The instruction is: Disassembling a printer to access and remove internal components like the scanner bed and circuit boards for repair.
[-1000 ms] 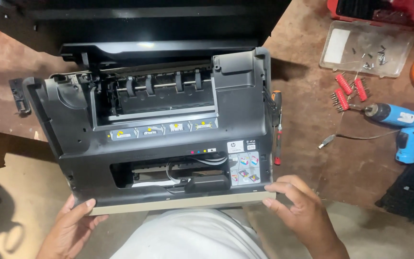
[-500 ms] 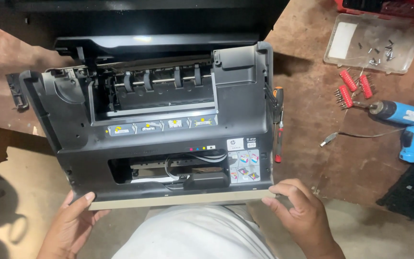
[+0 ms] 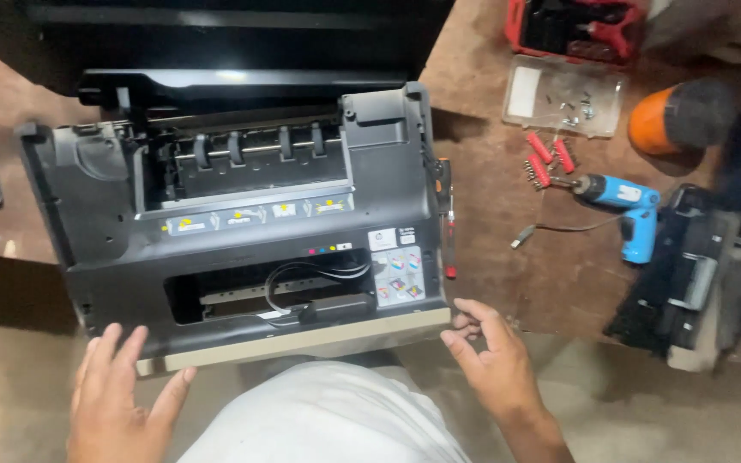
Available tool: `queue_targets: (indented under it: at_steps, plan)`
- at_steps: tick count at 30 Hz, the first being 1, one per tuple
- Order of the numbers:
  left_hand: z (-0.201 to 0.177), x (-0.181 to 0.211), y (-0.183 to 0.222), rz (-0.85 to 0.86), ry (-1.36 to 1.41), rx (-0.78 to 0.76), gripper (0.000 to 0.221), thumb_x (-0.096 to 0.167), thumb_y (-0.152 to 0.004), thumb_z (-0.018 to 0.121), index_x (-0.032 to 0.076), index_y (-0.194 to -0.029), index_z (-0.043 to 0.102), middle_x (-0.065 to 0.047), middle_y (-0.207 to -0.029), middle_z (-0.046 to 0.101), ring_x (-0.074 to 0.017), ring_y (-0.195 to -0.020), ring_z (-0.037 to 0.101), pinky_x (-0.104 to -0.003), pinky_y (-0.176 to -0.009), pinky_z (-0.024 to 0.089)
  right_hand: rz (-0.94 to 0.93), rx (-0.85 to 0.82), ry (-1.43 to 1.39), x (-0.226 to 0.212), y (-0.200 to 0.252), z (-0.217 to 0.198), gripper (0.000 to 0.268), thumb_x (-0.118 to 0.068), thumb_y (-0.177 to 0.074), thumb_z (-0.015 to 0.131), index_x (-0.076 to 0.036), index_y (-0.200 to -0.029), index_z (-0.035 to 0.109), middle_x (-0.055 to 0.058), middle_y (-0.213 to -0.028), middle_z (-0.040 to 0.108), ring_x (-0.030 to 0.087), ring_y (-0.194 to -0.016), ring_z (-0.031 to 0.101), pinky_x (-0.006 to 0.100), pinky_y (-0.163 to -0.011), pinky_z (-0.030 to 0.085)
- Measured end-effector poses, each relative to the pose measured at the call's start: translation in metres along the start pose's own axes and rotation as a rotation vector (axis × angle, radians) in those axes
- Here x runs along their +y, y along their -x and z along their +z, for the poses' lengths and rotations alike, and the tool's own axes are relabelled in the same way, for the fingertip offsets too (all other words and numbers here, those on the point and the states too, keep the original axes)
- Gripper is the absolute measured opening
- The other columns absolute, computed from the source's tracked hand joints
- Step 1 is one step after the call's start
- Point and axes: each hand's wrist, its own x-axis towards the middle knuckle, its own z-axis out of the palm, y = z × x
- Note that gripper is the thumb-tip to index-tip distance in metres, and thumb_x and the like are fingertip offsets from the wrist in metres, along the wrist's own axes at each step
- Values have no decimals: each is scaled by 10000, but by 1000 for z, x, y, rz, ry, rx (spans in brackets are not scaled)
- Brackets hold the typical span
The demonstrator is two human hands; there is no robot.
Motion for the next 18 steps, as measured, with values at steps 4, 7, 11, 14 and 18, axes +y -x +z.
queue_targets:
  at_steps: [4, 7, 11, 14, 18]
  plan:
    - [17, -5, 6, 348, -106, -131, 688, 627, -1011, 687, 281, -1601, 752, 52, -1694, 733, -215, -1649, 610, -543, -1356, 480, 81, 6, 61, 7, 34, -11, 602, -398, -998, 836, -272, -1579, 742, -56, -1265, 865, 124, -1106, 825, 317, -1092, 606]
    - [19, 2, 12, 203, -65, -328, 571, 632, -996, 687, 514, -1549, 767, 308, -1647, 754, -10, -1556, 676, -334, -1168, 615, 94, 29, 143, 34, 56, -8, 586, -400, -1007, 823, -284, -1576, 740, -65, -1234, 869, 149, -1067, 841, 345, -1051, 620]
    - [0, 41, 30, -15, 54, -418, 545, 614, -966, 746, 543, -1499, 833, 309, -1568, 837, 7, -1475, 761, -283, -1227, 581, 126, 2, 185, 38, 63, -12, 562, -410, -1005, 813, -307, -1555, 757, -85, -1211, 874, 138, -1075, 826, 339, -1042, 630]
    - [1, 51, 40, -94, 61, -537, 565, 614, -1036, 671, 487, -1572, 796, 225, -1688, 765, -98, -1543, 733, -348, -1295, 546, 119, -10, 169, 34, 43, -22, 542, -396, -1021, 802, -277, -1549, 769, -75, -1191, 875, 156, -1054, 805, 348, -1052, 620]
    - [10, 70, 57, -241, 102, -542, 574, 623, -1038, 671, 504, -1588, 784, 228, -1688, 776, -95, -1576, 719, -344, -1334, 540, 47, -115, 271, 31, -21, -32, 512, -468, -1038, 747, -339, -1533, 752, -113, -1203, 856, 143, -1064, 787, 359, -1003, 607]
